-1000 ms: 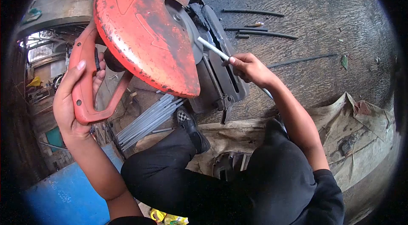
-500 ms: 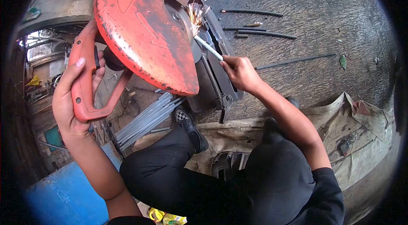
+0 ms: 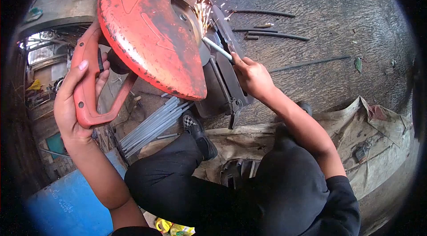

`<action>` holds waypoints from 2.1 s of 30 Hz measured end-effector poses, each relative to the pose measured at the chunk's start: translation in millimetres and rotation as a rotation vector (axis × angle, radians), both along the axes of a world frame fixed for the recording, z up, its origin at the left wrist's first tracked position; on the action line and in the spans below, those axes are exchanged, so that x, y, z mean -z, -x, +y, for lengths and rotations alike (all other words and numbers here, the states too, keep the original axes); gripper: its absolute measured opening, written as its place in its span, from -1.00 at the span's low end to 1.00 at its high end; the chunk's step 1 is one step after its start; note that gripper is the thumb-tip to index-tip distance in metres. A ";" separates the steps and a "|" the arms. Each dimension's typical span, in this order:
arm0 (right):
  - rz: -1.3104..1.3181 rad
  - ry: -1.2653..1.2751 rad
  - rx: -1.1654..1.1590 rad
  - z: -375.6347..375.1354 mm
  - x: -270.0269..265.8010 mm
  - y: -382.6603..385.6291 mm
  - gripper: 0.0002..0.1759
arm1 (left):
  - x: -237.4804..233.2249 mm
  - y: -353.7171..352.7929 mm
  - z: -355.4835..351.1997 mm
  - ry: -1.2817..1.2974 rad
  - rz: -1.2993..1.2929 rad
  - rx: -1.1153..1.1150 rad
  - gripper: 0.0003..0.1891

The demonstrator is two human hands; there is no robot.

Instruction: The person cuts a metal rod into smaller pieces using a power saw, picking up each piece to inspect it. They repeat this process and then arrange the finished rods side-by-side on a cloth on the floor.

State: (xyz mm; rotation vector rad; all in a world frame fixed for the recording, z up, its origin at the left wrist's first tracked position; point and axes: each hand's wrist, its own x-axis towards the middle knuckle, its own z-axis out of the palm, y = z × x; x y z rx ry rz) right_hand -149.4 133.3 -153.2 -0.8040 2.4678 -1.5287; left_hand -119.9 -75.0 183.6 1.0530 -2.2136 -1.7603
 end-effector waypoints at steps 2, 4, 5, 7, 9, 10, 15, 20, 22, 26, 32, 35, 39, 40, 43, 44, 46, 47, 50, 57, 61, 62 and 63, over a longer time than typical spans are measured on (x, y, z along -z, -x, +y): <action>0.034 -0.014 0.001 1.5 0.9 1.1 -0.62 | 0.5 0.3 2.4 -0.015 0.004 -0.010 -0.48; -0.140 0.222 0.000 2.8 7.6 5.4 -0.63 | 0.8 0.0 0.3 -0.030 0.007 -0.018 -0.49; -0.140 0.223 0.000 5.5 8.2 8.0 -0.63 | 0.8 -1.1 -5.1 -0.002 -0.005 0.011 -0.50; -0.668 0.346 -0.073 12.9 1.5 15.3 -0.69 | -0.8 -2.5 -14.2 0.025 -0.017 0.038 -0.51; -0.809 0.360 -0.152 18.3 5.8 21.1 -0.68 | -1.7 -3.7 -19.2 -0.020 -0.049 0.045 -0.53; -0.942 0.375 -0.229 19.6 5.1 23.7 -0.66 | -0.9 -3.6 -16.8 -0.020 -0.049 0.045 -0.53; -1.035 0.453 -0.241 15.8 -2.0 20.5 -0.69 | 1.4 -1.9 -5.5 -0.023 0.017 0.020 -0.51; -0.520 0.221 -0.236 7.4 11.9 11.4 -0.72 | 1.7 -2.2 -4.9 -0.023 0.023 -0.007 -0.48; -0.510 0.253 -0.221 7.0 5.1 7.6 -0.77 | 1.1 -2.3 -5.7 -0.040 0.023 -0.010 -0.47; -0.406 0.173 -0.164 8.5 -13.9 6.7 -0.83 | 0.0 -2.0 -4.4 -0.030 0.006 -0.005 -0.46; -0.263 0.229 -0.140 2.6 -0.1 3.4 -0.67 | 0.0 -1.2 -4.6 -0.061 0.002 -0.017 -0.46; -0.210 0.233 -0.115 0.6 7.5 -0.9 -0.67 | 0.1 -1.3 -4.9 -0.038 0.007 -0.008 -0.46; -0.090 0.133 -0.069 -0.4 9.3 -2.9 -0.63 | 1.5 -0.9 -3.0 -0.028 0.017 0.018 -0.46; -0.090 0.133 -0.069 -0.5 8.9 -2.8 -0.63 | 1.5 -0.9 -3.7 -0.028 0.017 0.018 -0.46; -0.076 0.057 -0.076 -0.1 6.3 -2.6 -0.58 | 1.2 -1.3 -6.3 -0.033 0.008 0.030 -0.46; -0.052 0.033 -0.075 0.8 4.0 -3.0 -0.57 | 1.1 -1.5 -6.6 -0.036 0.007 0.033 -0.46; -0.026 0.009 -0.073 3.1 -0.1 -3.7 -0.56 | 1.1 -1.3 -4.8 -0.039 0.008 0.038 -0.46; -0.019 0.025 -0.068 4.3 -1.8 -4.2 -0.55 | 0.9 -0.7 -1.5 -0.042 0.012 0.013 -0.47; -0.253 0.142 -0.080 10.9 -4.2 5.9 -0.56 | -1.7 -3.0 -15.1 -0.036 -0.021 0.073 -0.48; -1.083 0.527 -0.254 16.8 5.1 18.8 -0.66 | -1.5 -3.0 -10.5 -0.004 -0.038 0.099 -0.49; -0.965 0.392 -0.289 12.4 2.3 13.3 -0.69 | 1.3 -1.8 -3.0 0.002 0.004 0.063 -0.49; -0.965 0.391 -0.288 9.8 6.8 11.8 -0.69 | 0.9 -1.9 -4.1 -0.002 -0.001 0.062 -0.48; -0.809 0.353 -0.273 6.4 11.1 10.4 -0.71 | 0.5 -2.3 -4.9 -0.006 -0.007 0.061 -0.47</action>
